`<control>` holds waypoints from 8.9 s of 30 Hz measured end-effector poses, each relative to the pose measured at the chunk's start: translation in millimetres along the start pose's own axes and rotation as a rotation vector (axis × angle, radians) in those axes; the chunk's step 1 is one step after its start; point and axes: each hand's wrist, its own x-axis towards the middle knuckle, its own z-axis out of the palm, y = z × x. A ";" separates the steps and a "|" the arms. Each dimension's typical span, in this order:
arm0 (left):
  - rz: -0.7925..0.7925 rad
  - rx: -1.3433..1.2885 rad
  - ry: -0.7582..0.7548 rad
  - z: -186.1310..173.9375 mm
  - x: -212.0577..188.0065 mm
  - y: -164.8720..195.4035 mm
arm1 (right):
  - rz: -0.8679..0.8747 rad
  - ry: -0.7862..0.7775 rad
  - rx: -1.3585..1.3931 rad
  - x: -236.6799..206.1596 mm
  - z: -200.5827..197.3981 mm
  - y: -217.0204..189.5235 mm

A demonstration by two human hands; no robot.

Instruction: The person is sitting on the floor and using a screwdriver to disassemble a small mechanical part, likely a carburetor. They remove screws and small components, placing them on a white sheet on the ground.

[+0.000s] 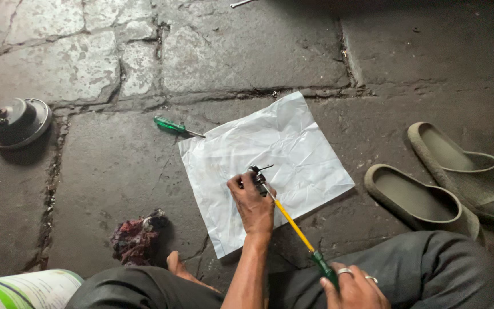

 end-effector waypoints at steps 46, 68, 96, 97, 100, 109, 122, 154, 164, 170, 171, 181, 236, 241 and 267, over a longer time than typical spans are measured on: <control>-0.103 -0.034 0.053 -1.1 4.5 8.9 | 0.788 -1.062 1.805 55.1 -66.7 -23.3; -0.371 -0.073 -0.095 -6.9 14.7 32.5 | 0.241 -0.060 0.948 65.8 -140.4 -65.4; -0.475 -0.128 -0.105 -8.0 21.1 36.7 | -0.823 0.265 0.782 147.8 -237.5 -190.0; -0.490 -0.129 -0.112 -7.7 21.1 37.3 | -0.777 0.297 0.800 146.7 -234.3 -189.9; -0.525 -0.125 -0.129 -7.9 21.3 38.9 | -0.729 0.335 0.873 145.8 -228.4 -187.0; -0.556 -0.110 -0.146 -9.9 22.7 40.7 | -0.811 0.416 0.931 139.2 -222.7 -193.1; -0.573 -0.121 -0.157 -9.3 21.9 43.5 | -0.708 0.342 0.962 139.2 -218.9 -176.3; -0.569 -0.125 -0.147 -10.8 22.7 47.2 | -0.721 0.443 1.062 148.6 -214.0 -180.6; -0.561 -0.089 -0.198 -8.0 12.0 58.9 | -0.702 0.663 1.544 170.7 -231.0 -168.2; -0.458 -0.096 -0.204 -6.4 1.3 65.9 | -0.529 0.098 0.362 224.7 -233.1 -146.6; -0.443 -0.101 -0.196 -5.6 -0.8 65.7 | -0.452 -0.104 0.286 239.2 -212.7 -148.2; -0.304 -0.099 -0.138 10.5 -12.3 54.3 | -0.105 -0.238 0.358 238.5 -59.6 -95.7; -0.297 0.004 -0.397 -14.7 -1.6 74.4 | 0.067 -0.330 0.480 241.1 -54.8 -96.6; -0.127 0.259 -0.919 -78.7 5.8 109.9 | -0.013 -0.216 0.417 234.0 -51.4 -95.1; 0.639 0.348 -1.419 -180.2 6.8 156.6 | -0.089 -0.049 0.363 224.6 -35.4 -86.3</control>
